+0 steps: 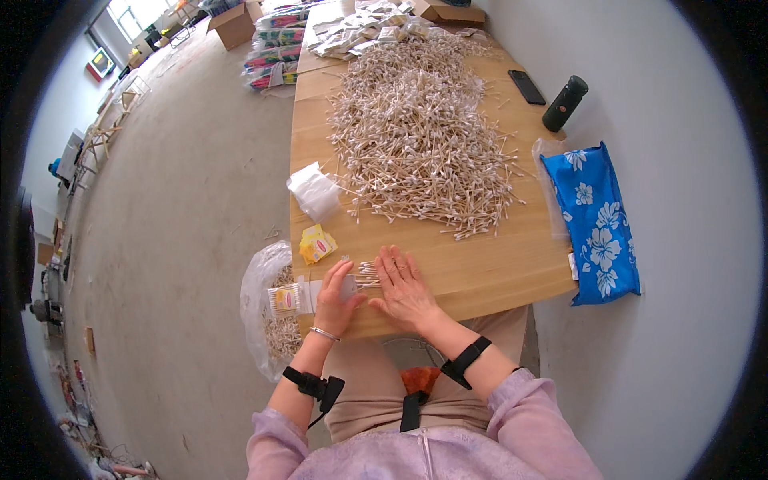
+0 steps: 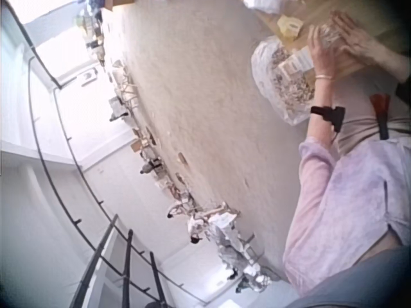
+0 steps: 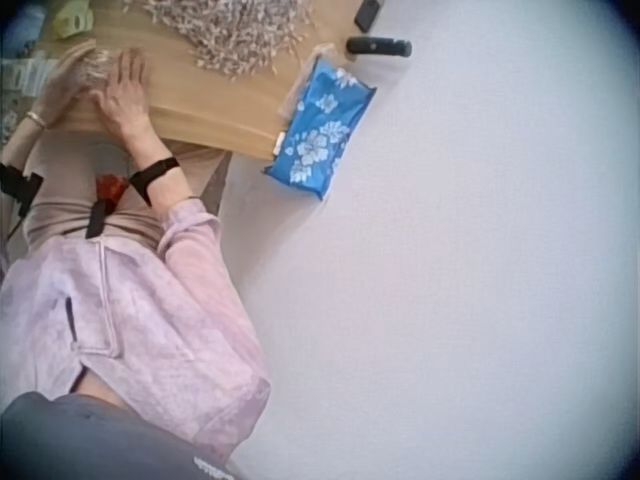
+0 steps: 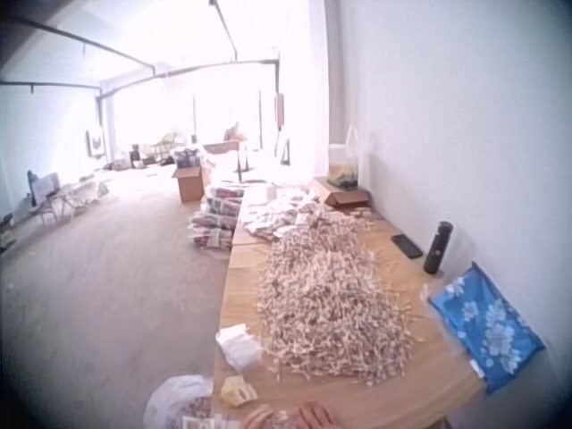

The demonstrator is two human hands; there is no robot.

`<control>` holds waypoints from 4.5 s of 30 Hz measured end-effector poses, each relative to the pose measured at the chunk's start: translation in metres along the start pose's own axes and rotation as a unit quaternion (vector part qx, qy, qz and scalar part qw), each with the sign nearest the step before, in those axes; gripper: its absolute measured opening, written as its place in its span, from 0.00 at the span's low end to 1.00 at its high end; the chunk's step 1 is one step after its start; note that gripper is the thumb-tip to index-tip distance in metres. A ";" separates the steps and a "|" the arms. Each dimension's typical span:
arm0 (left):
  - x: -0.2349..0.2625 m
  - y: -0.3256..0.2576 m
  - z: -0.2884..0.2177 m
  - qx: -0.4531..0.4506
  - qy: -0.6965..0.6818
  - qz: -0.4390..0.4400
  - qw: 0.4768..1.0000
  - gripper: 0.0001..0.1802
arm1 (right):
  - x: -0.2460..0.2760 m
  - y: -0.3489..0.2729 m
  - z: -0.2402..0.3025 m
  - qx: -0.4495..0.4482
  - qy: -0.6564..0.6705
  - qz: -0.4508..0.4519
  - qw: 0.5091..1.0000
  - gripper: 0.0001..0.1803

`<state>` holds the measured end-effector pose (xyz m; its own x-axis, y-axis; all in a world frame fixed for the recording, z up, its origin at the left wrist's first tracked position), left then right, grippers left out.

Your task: Sorting and packaging cotton swabs into plastic packets.

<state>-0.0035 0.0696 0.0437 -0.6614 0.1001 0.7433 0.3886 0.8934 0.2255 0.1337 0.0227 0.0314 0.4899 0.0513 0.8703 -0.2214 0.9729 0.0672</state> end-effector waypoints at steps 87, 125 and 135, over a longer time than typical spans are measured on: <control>-0.046 0.013 0.025 0.161 -0.478 -0.114 0.856 0.29 | 0.012 0.032 -0.026 -0.097 0.535 -0.253 0.801 0.20; -0.041 -0.009 0.027 0.128 -0.476 -0.107 0.864 0.33 | -0.002 0.010 0.001 -0.044 0.514 -0.235 0.824 0.19; -0.040 -0.009 0.030 0.135 -0.508 -0.127 0.841 0.33 | 0.091 -0.017 -0.111 -0.139 -0.039 -0.321 0.936 0.12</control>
<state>0.0003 0.0709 -0.0063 -0.9612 0.0904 -0.2608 0.0822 0.9957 0.0421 0.2762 0.0364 0.0555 0.3820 -0.5697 0.7277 0.3303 0.8195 0.4683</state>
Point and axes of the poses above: each hand's wrist, its own y-axis towards the middle knuckle, its own x-axis out of the back of the hand, z = x × y, the point moved 7 cm from there along y, towards the middle knuckle, and after that the axes turned 15 degrees about y, right-handed, at the moved point
